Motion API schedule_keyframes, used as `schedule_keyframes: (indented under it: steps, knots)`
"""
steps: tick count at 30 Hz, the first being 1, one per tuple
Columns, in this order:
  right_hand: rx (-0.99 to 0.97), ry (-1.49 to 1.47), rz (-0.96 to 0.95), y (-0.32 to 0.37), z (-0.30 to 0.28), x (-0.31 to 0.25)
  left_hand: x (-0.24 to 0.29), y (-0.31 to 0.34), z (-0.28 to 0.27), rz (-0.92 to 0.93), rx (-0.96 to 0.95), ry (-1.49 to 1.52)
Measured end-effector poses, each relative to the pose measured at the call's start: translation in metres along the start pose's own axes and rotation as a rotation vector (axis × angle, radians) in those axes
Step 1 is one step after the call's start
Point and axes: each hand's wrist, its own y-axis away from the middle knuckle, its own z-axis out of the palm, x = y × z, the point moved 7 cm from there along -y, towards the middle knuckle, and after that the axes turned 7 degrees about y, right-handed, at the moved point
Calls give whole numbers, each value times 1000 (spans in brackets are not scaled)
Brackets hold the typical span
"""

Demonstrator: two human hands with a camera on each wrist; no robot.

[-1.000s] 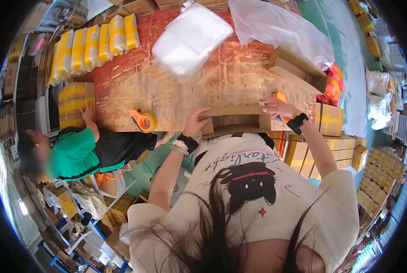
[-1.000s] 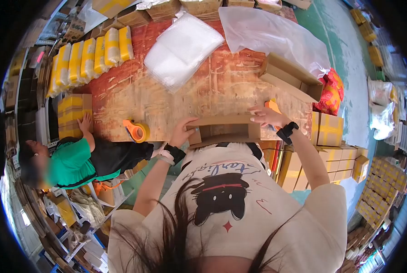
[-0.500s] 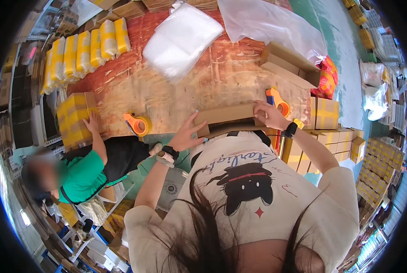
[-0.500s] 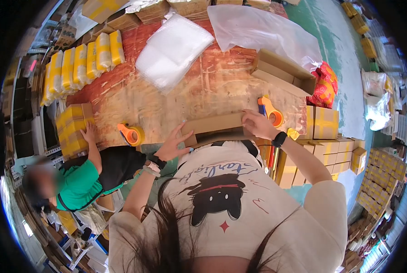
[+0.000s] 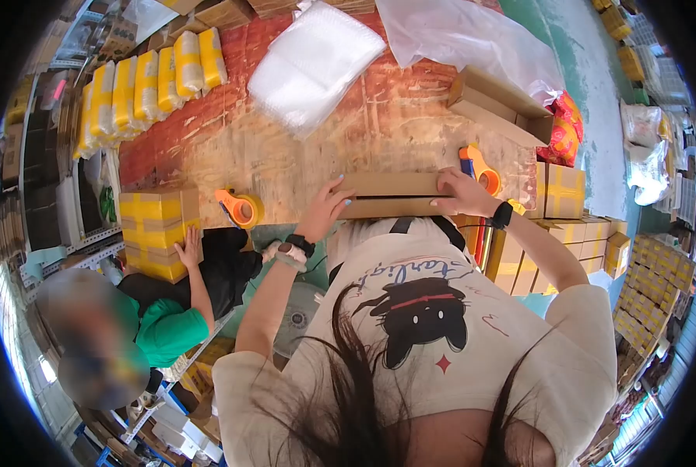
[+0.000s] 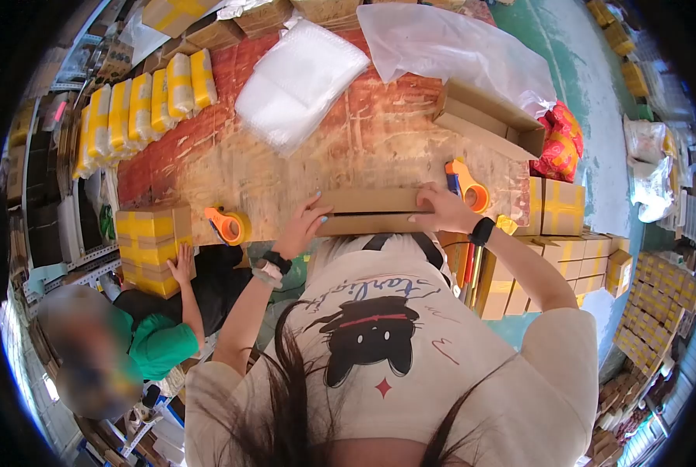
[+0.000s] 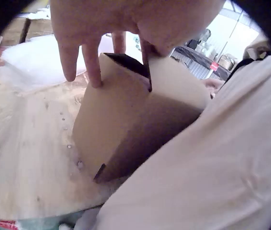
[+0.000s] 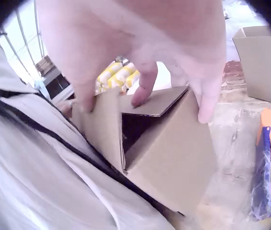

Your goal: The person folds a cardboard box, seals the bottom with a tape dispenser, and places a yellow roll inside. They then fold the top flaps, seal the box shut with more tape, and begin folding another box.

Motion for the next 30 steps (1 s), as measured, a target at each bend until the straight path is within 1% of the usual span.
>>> schedule_keyframes:
  steps: [2,5,7,8,9,11,12,14,15,16,19,22,25,28,29,30]
  knots:
    - [26,-9,29,-4,6,5,8,-10,-2,14,56,-110]
    - [128,29,52,-5,10,2,28,-15,0,145,175,-802]
    - [213,71,78,2,15,0,17,-25,24,191,186,-638]
    - [288,99,41,5,17,-1,8,-28,34,213,190,-555]
    - [319,82,31,5,18,0,14,-30,37,195,165,-584]
    - [382,52,18,7,17,0,42,-33,38,167,112,-637]
    - [395,61,-4,8,14,-2,55,-41,40,124,45,-646]
    - [346,-20,9,10,15,1,71,-49,48,24,-85,-666]
    - [322,-60,8,10,15,6,72,-53,51,59,-71,-679]
    - [359,-188,21,12,16,19,71,-56,55,95,-59,-694]
    - [966,-293,504,39,7,100,69,-61,60,159,-16,-681]
    - [592,252,1020,53,24,145,67,-63,63,160,9,-661]
    - [345,107,824,31,57,173,69,-62,63,150,13,-640]
    - [423,84,780,34,41,177,72,-63,61,142,-13,-609]
    - [560,-6,675,38,21,172,72,-65,59,139,-20,-598]
    - [509,-87,644,41,3,164,72,-68,57,167,-23,-577]
